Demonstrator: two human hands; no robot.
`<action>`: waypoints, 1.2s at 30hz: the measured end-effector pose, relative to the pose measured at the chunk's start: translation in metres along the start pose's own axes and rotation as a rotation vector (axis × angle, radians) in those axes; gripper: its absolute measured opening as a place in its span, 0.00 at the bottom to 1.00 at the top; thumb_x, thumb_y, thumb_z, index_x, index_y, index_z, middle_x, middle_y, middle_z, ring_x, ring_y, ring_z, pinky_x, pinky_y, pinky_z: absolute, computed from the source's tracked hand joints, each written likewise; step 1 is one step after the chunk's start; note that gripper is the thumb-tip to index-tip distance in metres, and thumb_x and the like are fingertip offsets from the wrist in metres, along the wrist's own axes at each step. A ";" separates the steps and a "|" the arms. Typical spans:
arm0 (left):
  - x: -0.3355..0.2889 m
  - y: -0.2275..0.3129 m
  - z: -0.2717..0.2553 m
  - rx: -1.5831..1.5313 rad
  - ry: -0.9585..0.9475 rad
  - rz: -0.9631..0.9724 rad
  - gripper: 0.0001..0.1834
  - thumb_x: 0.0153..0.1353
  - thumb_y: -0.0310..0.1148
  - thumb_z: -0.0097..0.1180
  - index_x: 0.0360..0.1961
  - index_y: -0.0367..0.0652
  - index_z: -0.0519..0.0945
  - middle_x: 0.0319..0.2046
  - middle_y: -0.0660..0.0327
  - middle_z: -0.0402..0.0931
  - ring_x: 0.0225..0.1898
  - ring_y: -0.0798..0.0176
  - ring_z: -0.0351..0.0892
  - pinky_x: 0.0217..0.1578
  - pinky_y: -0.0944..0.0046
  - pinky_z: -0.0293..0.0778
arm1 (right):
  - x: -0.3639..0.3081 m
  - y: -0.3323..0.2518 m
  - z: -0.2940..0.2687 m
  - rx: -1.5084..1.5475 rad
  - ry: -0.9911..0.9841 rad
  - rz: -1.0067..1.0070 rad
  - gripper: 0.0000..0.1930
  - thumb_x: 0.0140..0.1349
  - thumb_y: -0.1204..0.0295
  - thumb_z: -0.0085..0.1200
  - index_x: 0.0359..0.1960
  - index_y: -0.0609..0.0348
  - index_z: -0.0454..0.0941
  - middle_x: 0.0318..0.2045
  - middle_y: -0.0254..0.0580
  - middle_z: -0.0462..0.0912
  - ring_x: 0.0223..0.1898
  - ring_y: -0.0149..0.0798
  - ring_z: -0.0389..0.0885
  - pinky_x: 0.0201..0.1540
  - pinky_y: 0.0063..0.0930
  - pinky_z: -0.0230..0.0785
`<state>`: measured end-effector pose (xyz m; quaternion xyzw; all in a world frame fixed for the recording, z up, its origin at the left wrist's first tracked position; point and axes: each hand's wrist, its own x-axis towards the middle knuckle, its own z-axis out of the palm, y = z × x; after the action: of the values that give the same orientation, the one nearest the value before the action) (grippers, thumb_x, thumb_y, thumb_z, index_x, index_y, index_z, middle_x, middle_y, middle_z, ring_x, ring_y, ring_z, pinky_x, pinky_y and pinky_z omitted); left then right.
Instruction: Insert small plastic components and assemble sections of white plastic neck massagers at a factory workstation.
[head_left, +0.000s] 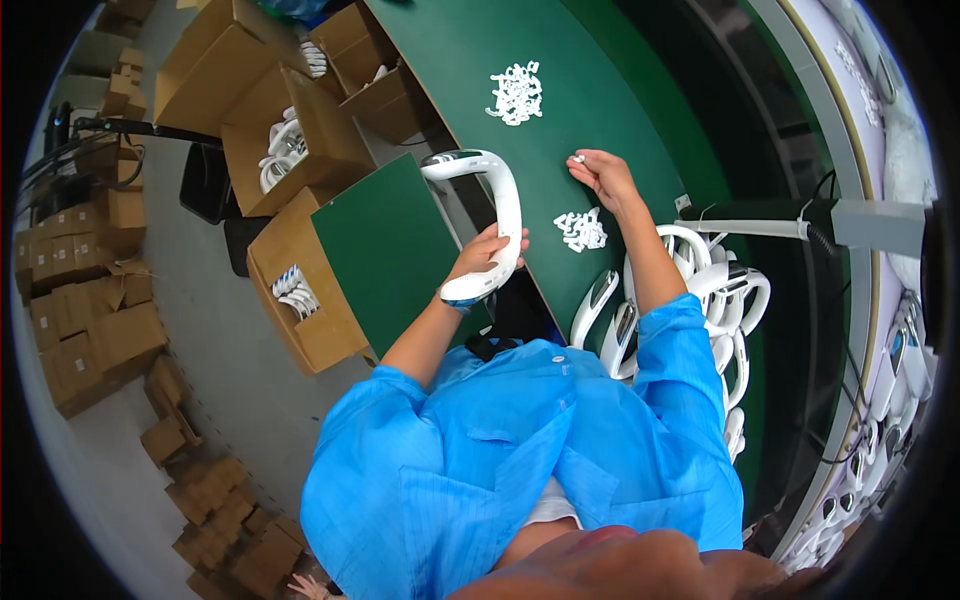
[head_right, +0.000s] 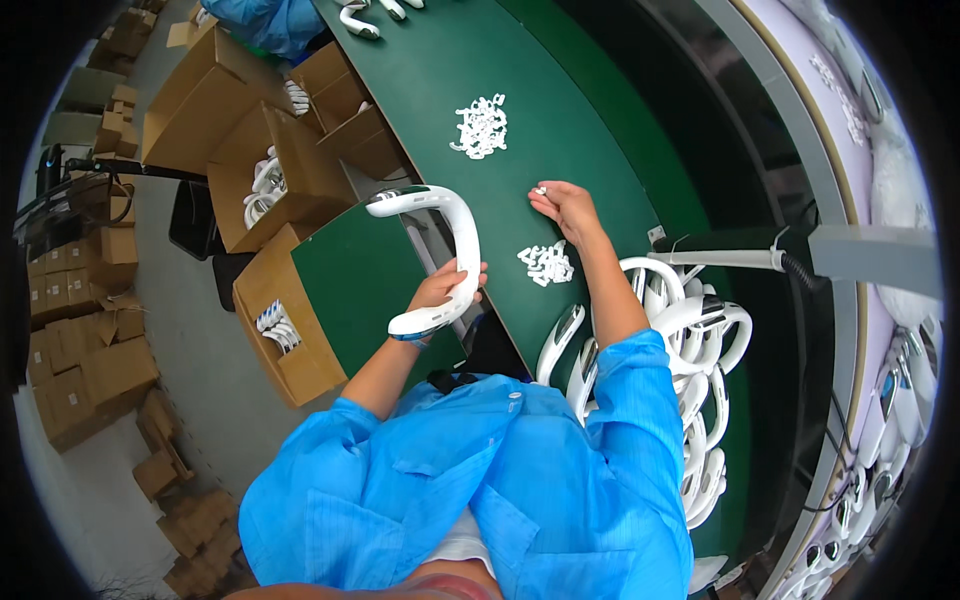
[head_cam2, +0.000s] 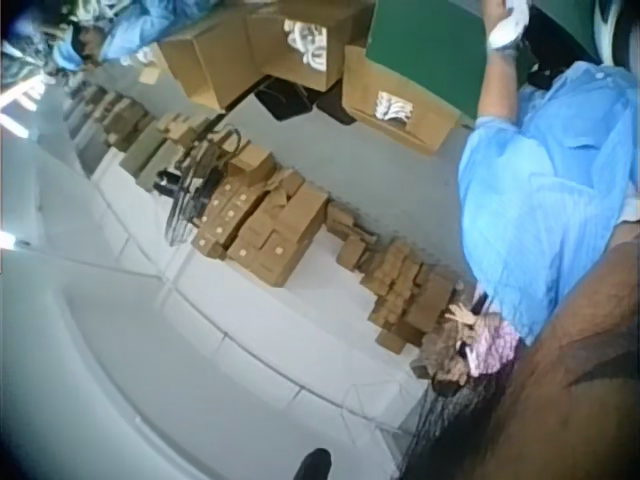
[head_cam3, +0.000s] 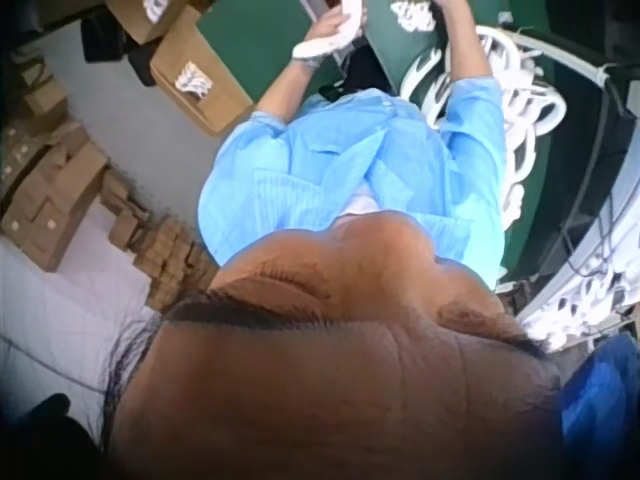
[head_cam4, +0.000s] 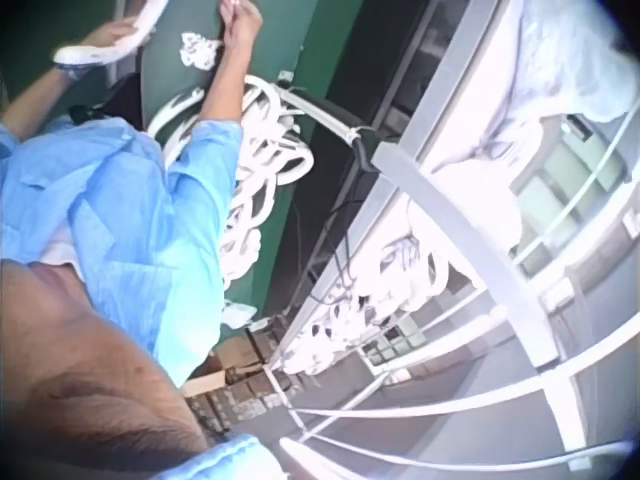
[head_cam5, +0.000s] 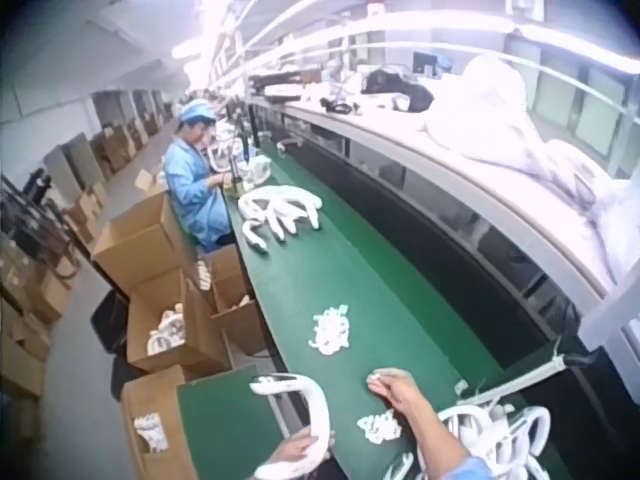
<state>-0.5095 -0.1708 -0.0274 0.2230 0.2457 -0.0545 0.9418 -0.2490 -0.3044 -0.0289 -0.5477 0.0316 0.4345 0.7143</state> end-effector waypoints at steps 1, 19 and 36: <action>0.005 -0.001 0.001 0.004 0.014 0.006 0.23 0.63 0.27 0.48 0.58 0.36 0.62 0.50 0.54 0.71 0.47 0.61 0.75 0.38 0.62 0.79 | 0.011 0.000 0.000 -0.047 0.056 0.038 0.15 0.64 0.82 0.41 0.50 0.79 0.68 0.44 0.59 0.76 0.45 0.47 0.80 0.47 0.28 0.78; 0.043 0.002 0.029 0.022 -0.010 -0.052 0.22 0.62 0.26 0.48 0.57 0.37 0.63 0.46 0.52 0.74 0.45 0.59 0.77 0.39 0.62 0.79 | -0.051 0.033 -0.048 -1.516 -0.001 -0.504 0.06 0.47 0.78 0.57 0.29 0.58 0.76 0.29 0.47 0.75 0.33 0.51 0.77 0.35 0.41 0.70; 0.021 -0.014 0.058 0.066 -0.034 -0.028 0.23 0.62 0.25 0.48 0.58 0.36 0.62 0.46 0.52 0.73 0.46 0.59 0.77 0.39 0.63 0.80 | -0.056 0.032 -0.059 -1.190 0.013 -0.329 0.06 0.44 0.78 0.55 0.27 0.61 0.79 0.24 0.44 0.80 0.26 0.39 0.79 0.33 0.30 0.70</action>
<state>-0.4686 -0.2092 0.0021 0.2496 0.2308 -0.0795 0.9371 -0.2793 -0.3847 -0.0477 -0.8526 -0.2967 0.2584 0.3438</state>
